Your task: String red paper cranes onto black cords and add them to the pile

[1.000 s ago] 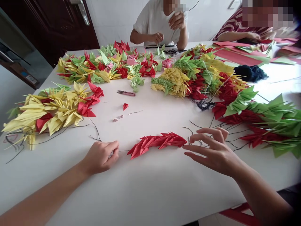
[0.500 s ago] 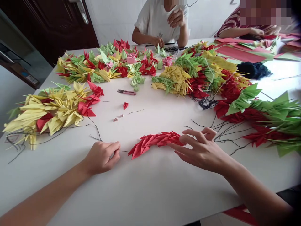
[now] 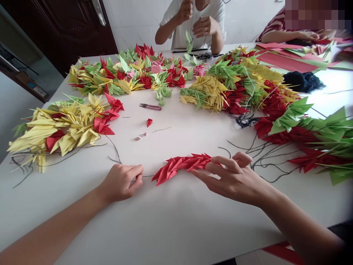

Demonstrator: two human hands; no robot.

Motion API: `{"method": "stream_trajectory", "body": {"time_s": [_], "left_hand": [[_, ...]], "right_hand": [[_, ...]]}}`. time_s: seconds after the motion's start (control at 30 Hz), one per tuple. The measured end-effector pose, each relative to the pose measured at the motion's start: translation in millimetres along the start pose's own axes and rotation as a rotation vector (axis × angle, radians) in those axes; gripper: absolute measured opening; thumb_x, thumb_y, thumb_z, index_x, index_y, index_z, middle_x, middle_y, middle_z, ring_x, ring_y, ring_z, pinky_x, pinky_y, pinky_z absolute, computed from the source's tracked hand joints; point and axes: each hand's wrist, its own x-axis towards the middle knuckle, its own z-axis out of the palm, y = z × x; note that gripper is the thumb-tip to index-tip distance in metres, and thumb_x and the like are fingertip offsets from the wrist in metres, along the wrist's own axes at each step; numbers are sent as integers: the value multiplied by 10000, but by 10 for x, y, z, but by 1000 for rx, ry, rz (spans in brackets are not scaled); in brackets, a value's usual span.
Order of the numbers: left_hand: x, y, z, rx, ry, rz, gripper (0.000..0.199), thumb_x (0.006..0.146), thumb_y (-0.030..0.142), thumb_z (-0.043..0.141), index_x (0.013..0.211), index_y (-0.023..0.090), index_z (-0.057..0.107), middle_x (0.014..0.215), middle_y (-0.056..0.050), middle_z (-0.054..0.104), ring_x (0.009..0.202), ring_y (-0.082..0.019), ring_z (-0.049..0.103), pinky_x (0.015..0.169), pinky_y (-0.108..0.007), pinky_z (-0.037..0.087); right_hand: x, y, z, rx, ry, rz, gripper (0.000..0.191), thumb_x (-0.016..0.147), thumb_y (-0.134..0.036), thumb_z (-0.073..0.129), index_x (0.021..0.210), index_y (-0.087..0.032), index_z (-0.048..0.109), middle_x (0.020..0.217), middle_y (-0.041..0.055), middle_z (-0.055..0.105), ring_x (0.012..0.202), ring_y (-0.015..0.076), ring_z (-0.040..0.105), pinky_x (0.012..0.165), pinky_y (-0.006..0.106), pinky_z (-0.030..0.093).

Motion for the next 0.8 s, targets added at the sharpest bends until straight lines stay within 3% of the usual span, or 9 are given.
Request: {"method": "stream_trajectory", "body": {"time_s": [0.1,0.27,0.43,0.8], "left_hand": [[-7,-6,6,-1,-3,-3,167,778,118,370,641,211,346,464,80,376,398,-88,277,410,-208,231],[-16,-13,15,2,2,2,155,767,122,378,643,209,347,470,82,375,403,-87,266,412,-213,219],[-11,-6,15,0,10,6,166,766,116,377,636,208,332,462,81,364,400,-88,252,414,-218,200],[-21,-8,31,9,13,3,162,744,109,385,621,205,340,465,74,355,400,-89,239,415,-226,179]], "right_hand": [[71,-30,-13,20,-7,5,362,866,-117,549,1183,-285,598,898,-6,657,963,170,417,635,341,199],[186,-69,10,28,-73,46,351,885,-444,582,1206,-301,588,1028,36,645,1034,211,398,780,367,282],[282,-87,12,38,-10,-24,248,899,-401,569,1111,-287,628,1002,33,648,1017,206,399,774,361,288],[482,-124,33,89,-4,-140,191,930,-361,526,1065,-263,619,1034,26,662,1011,204,397,732,344,261]]}}
